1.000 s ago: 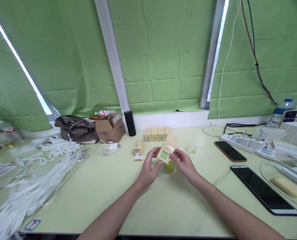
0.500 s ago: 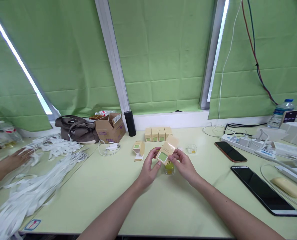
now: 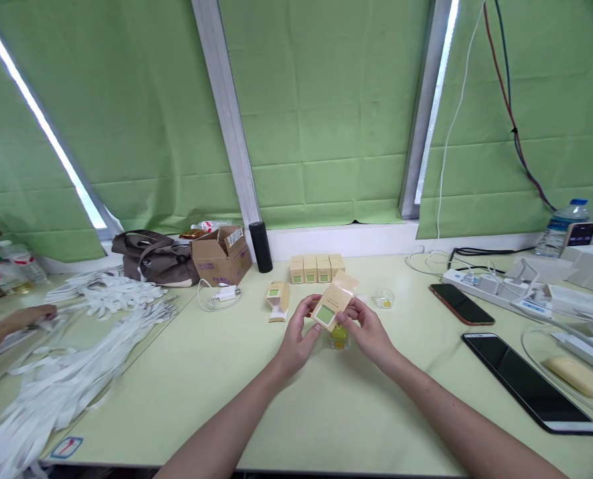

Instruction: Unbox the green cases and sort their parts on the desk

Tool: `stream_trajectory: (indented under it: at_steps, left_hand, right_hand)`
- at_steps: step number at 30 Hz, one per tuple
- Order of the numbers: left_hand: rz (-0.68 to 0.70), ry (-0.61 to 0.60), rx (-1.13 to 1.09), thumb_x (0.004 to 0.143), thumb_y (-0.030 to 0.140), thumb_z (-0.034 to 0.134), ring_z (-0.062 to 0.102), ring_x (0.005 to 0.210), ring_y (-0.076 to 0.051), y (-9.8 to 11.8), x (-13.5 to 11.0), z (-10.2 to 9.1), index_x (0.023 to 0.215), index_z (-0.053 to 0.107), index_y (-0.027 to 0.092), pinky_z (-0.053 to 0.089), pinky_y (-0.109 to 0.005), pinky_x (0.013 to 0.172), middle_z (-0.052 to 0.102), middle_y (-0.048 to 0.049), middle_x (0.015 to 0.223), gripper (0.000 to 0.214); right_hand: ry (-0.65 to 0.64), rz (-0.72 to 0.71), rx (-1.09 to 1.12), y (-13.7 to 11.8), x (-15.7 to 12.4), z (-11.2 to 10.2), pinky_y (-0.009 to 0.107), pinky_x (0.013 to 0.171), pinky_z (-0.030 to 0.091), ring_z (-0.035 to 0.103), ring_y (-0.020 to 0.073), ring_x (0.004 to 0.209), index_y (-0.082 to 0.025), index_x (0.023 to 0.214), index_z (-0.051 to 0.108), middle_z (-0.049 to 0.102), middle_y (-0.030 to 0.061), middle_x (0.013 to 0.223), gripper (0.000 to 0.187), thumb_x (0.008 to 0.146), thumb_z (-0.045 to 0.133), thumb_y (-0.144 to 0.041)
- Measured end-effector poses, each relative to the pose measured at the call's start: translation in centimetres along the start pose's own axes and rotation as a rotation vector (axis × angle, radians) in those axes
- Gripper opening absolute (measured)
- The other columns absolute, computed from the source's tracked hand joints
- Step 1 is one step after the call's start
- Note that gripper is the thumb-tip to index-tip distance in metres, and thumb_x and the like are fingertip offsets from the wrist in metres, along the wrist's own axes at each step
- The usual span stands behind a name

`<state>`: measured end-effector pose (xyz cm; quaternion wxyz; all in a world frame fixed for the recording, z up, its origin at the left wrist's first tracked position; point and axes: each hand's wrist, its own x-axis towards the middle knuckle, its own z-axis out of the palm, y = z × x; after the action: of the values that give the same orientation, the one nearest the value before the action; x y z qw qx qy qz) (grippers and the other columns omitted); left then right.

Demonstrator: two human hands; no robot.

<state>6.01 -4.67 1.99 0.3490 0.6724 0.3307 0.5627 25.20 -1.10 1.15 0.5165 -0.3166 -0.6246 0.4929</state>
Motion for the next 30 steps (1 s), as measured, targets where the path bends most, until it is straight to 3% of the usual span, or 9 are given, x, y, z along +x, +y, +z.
stream_trajectory:
  at_steps: [16, 23, 30]
  left_hand:
    - [0.012, 0.017, -0.099, 0.092, 0.038, 0.071, 0.056, 0.123, -0.029, -0.03, 0.43, 0.56, 0.134, 0.055, 0.023, 0.044, -0.04, 0.106, 0.061, -0.0119, 0.129, 0.047]
    - [-0.021, 0.025, -0.085, 0.088, 0.028, 0.07, 0.058, 0.114, -0.025, 0.24, 0.39, 0.63, 0.131, 0.052, 0.024, 0.047, -0.036, 0.096, 0.061, -0.0086, 0.12, 0.047]
    - [-0.02, -0.028, -0.105, 0.088, 0.024, 0.069, 0.057, 0.128, -0.029, -0.06, 0.08, 0.43, 0.14, 0.052, 0.026, 0.047, -0.04, 0.104, 0.061, -0.01, 0.136, 0.055]
  right_hand:
    - [-0.001, -0.029, 0.009, -0.68, -0.25, 0.23, 0.041, 0.094, 0.059, 0.074, 0.0256, 0.107, -0.024, 0.115, 0.061, 0.077, 0.0111, 0.118, 0.045, 0.088, 0.075, -0.057]
    - [-0.01, -0.024, 0.021, -0.76, -0.57, 0.43, 0.039, 0.092, 0.059, 0.072, 0.0267, 0.114, -0.025, 0.118, 0.061, 0.077, 0.0111, 0.121, 0.046, 0.089, 0.076, -0.056]
    - [0.038, 0.041, 0.117, -0.36, -0.02, 0.08, 0.042, 0.091, 0.058, 0.076, 0.0297, 0.102, -0.024, 0.11, 0.065, 0.081, 0.0117, 0.108, 0.051, 0.085, 0.075, -0.067]
